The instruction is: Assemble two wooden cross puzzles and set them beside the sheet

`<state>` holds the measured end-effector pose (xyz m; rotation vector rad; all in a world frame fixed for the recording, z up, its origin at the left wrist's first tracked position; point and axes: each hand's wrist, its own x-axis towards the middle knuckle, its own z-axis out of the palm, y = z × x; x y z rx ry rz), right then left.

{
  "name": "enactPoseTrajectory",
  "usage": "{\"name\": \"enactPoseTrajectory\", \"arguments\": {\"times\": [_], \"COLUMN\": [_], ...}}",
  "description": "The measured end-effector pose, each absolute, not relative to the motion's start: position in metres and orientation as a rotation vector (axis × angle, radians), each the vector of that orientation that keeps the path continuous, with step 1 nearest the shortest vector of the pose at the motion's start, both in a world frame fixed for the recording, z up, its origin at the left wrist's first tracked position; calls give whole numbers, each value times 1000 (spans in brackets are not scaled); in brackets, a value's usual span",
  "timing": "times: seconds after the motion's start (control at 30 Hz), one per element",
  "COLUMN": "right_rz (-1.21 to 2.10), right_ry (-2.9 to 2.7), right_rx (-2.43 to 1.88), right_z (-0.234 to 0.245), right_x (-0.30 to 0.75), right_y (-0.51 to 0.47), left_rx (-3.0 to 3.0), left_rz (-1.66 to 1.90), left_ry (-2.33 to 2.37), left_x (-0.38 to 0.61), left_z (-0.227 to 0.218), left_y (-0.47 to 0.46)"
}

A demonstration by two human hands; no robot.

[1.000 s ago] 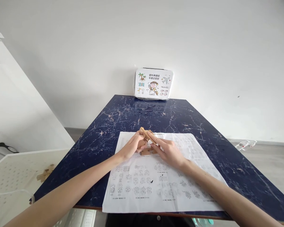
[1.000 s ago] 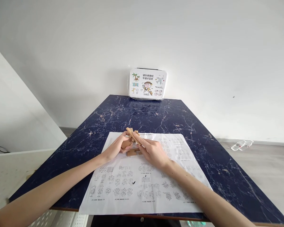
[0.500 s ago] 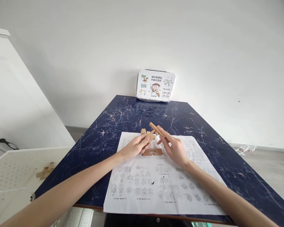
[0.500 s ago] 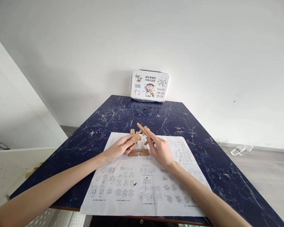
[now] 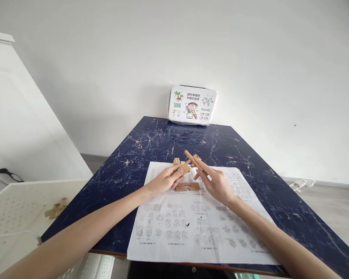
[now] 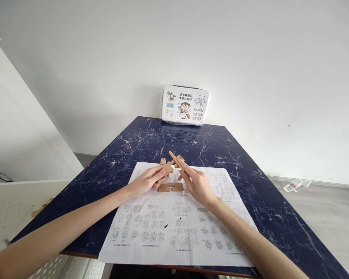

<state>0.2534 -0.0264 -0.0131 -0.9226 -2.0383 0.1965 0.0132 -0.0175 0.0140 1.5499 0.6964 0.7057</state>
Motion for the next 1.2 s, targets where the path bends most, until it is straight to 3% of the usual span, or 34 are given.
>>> {"name": "enactPoseTrajectory", "arguments": {"times": [0.4,0.93,1.2], "right_rz": [83,196,150], "right_ry": [-2041,-2067,-1927], "right_rx": [-988,-873,-1051], "right_z": [-17,-14,-9], "right_x": [248,251,245], "right_y": [-28,-24,-27], "left_rx": [1498,1531,1707], "left_rz": [718,759,745], "left_ry": [746,781,760], "left_x": [12,14,19], "left_z": [13,15,21], "left_y": [-17,-17,-26]}}
